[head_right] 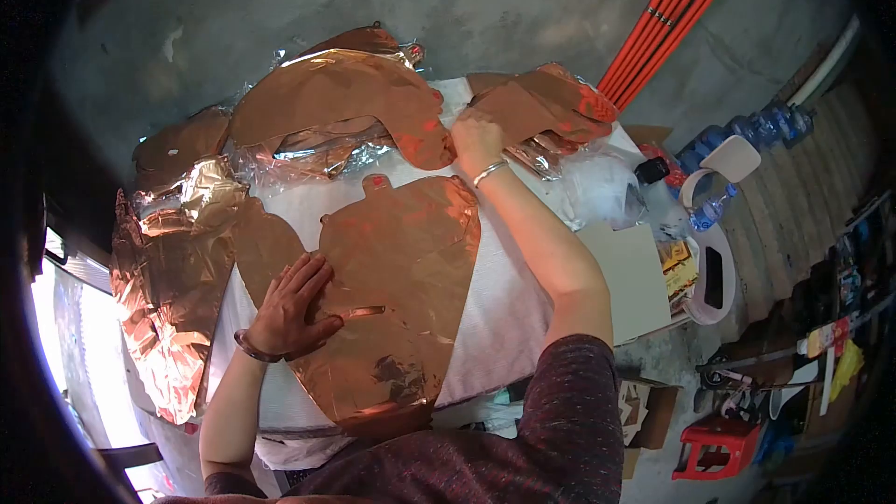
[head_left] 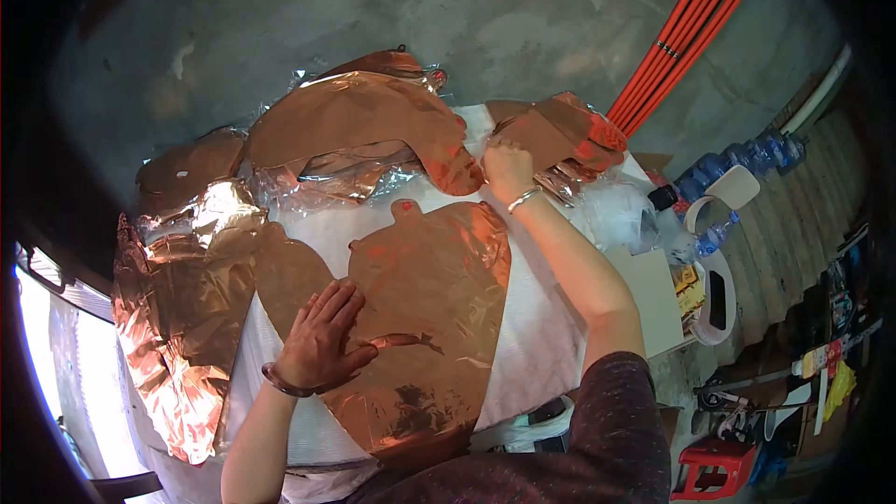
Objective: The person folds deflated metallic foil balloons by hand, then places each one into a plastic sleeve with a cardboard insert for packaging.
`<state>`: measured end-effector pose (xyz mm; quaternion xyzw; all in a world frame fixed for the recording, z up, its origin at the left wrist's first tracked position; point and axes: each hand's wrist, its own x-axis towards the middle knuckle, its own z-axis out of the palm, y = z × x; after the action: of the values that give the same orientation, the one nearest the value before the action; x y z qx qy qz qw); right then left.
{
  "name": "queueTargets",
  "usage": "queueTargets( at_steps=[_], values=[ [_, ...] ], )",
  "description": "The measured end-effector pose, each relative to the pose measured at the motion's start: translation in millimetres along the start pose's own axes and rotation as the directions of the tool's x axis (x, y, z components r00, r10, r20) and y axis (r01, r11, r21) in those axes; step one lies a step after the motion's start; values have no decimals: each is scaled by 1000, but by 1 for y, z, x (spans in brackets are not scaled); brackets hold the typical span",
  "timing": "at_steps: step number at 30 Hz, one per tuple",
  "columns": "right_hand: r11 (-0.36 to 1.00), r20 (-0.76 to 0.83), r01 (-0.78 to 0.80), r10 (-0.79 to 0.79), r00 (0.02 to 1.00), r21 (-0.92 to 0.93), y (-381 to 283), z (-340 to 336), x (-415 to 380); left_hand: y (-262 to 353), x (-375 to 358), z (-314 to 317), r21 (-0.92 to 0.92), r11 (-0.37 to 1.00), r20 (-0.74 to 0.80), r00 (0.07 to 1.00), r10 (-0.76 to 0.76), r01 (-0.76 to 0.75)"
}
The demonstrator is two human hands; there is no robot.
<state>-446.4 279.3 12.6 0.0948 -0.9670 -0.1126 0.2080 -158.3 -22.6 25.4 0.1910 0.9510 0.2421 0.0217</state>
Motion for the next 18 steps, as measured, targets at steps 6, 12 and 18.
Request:
queueTargets(
  at_steps=[6, 12, 18],
  values=[
    [989, -94, 82, -71, 993, 121, 26, -47, -27, 0, -3, 1, -5, 1000, -16, 1000, 16, -16],
    [966, -66, 255, -257, 964, -38, 24, -10, -18, 2, -3, 1, -2, 1000, -19, 1000, 21, -22],
    [943, -182, 285, -315, 932, -171, 0, -14, -24, 0, -2, 2, 15, 999, -26, 999, 39, -39]
  ],
)
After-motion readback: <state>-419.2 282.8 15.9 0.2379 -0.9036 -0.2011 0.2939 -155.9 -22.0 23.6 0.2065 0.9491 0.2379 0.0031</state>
